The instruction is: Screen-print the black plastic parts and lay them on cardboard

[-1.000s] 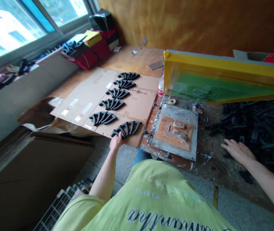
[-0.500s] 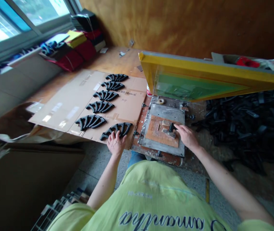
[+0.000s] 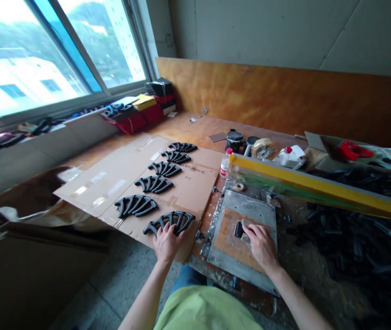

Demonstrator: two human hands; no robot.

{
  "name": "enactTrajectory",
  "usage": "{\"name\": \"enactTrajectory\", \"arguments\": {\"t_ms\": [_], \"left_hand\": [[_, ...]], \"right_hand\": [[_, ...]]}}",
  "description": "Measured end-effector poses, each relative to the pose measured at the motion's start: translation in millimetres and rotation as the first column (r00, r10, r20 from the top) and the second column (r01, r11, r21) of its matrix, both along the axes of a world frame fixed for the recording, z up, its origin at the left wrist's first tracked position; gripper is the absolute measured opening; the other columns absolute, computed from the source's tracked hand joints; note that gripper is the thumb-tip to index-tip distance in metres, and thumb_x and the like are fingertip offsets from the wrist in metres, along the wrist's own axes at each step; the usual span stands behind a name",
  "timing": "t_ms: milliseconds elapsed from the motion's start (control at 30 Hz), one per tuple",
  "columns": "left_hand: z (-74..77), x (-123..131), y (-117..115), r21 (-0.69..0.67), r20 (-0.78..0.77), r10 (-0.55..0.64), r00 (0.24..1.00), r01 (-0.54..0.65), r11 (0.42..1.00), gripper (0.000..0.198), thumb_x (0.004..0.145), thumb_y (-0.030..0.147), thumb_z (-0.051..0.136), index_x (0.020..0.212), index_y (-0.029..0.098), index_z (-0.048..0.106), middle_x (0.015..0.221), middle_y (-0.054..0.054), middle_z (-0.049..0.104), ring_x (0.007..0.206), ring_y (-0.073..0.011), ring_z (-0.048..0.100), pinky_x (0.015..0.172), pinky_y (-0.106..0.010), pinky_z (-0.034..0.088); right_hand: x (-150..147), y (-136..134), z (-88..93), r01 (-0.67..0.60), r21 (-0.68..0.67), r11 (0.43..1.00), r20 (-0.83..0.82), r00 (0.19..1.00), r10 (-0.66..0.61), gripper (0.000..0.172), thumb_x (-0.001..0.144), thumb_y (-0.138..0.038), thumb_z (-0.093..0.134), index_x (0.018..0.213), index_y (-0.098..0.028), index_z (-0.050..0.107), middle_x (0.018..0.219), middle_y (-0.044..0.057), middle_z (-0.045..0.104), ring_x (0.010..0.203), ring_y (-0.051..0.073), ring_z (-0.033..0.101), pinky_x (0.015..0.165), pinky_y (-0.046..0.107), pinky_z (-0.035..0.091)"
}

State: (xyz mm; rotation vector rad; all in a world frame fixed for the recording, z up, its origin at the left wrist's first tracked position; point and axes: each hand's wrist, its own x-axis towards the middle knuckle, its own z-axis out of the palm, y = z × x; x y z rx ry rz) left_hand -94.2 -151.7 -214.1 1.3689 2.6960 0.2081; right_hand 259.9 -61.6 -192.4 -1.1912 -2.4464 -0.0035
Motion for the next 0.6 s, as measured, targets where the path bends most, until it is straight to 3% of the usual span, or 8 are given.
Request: {"name": "enactTrajectory", "arguments": {"t_ms": [100, 167, 300, 400, 500, 600], "left_hand": [[12.1, -16.2, 29.0, 0.068, -0.042, -0.071, 0.997, 0.074, 0.995, 0.047, 0.084, 0.052, 0.062, 0.121, 0.025, 0.071, 0.140, -0.009, 0.061, 0.132, -0.0356, 0.049, 0.102, -0.048, 0.042], [23.6, -27.3, 67.0, 0.118, -0.059, -0.134, 0.989, 0.141, 0.983, 0.045, 0.084, 0.051, 0.063, 0.120, 0.026, 0.072, 0.139, -0.009, 0.062, 0.131, -0.0358, 0.050, 0.102, -0.048, 0.042], [44.6, -42.9, 177.7, 0.210, -0.033, -0.284, 0.958, 0.285, 0.935, 0.045, 0.082, 0.054, 0.064, 0.118, 0.028, 0.072, 0.140, -0.007, 0.061, 0.131, -0.0368, 0.048, 0.104, -0.050, 0.039], [50.8, -45.5, 270.8, 0.233, 0.035, -0.394, 0.918, 0.376, 0.897, 0.046, 0.080, 0.054, 0.066, 0.119, 0.028, 0.072, 0.140, -0.008, 0.060, 0.131, -0.0379, 0.046, 0.105, -0.052, 0.036], [46.7, -42.6, 353.6, 0.222, 0.101, -0.476, 0.874, 0.446, 0.867, 0.048, 0.081, 0.053, 0.066, 0.120, 0.027, 0.071, 0.139, -0.011, 0.060, 0.131, -0.0396, 0.044, 0.106, -0.054, 0.033], [35.2, -41.0, 416.2, 0.174, 0.154, -0.501, 0.852, 0.476, 0.862, 0.048, 0.082, 0.053, 0.064, 0.120, 0.024, 0.070, 0.140, -0.014, 0.058, 0.131, -0.0402, 0.042, 0.106, -0.056, 0.031]], "right_hand": [[-1.2, -4.1, -5.5, 0.041, 0.012, 0.999, -0.035, 0.999, -0.040, 0.042, 0.095, -0.009, 0.040, 0.126, -0.020, 0.065, 0.115, 0.009, 0.064, 0.107, 0.023, 0.056, 0.097, 0.037, 0.047], [-3.5, -6.0, -6.8, 0.076, 0.020, 0.997, -0.047, 0.996, -0.075, 0.040, 0.096, -0.013, 0.040, 0.127, -0.022, 0.065, 0.114, 0.009, 0.065, 0.106, 0.023, 0.058, 0.096, 0.037, 0.048], [-6.4, -7.4, -5.1, 0.146, 0.017, 0.989, -0.044, 0.988, -0.145, 0.039, 0.098, -0.022, 0.041, 0.126, -0.030, 0.066, 0.112, 0.007, 0.067, 0.101, 0.023, 0.062, 0.091, 0.038, 0.052], [-3.2, -6.5, -3.7, 0.178, -0.015, 0.984, -0.018, 0.984, -0.178, 0.042, 0.096, -0.029, 0.042, 0.130, -0.041, 0.064, 0.108, 0.005, 0.070, 0.097, 0.025, 0.066, 0.086, 0.039, 0.055], [1.8, -4.9, -4.0, 0.210, -0.047, 0.976, -0.009, 0.977, -0.211, 0.044, 0.094, -0.034, 0.045, 0.131, -0.049, 0.062, 0.101, 0.003, 0.072, 0.091, 0.026, 0.069, 0.081, 0.039, 0.057], [1.4, -5.0, -4.1, 0.263, -0.082, 0.961, -0.033, 0.963, -0.266, 0.044, 0.092, -0.037, 0.046, 0.130, -0.055, 0.061, 0.098, 0.000, 0.073, 0.085, 0.025, 0.070, 0.077, 0.039, 0.059]]}}
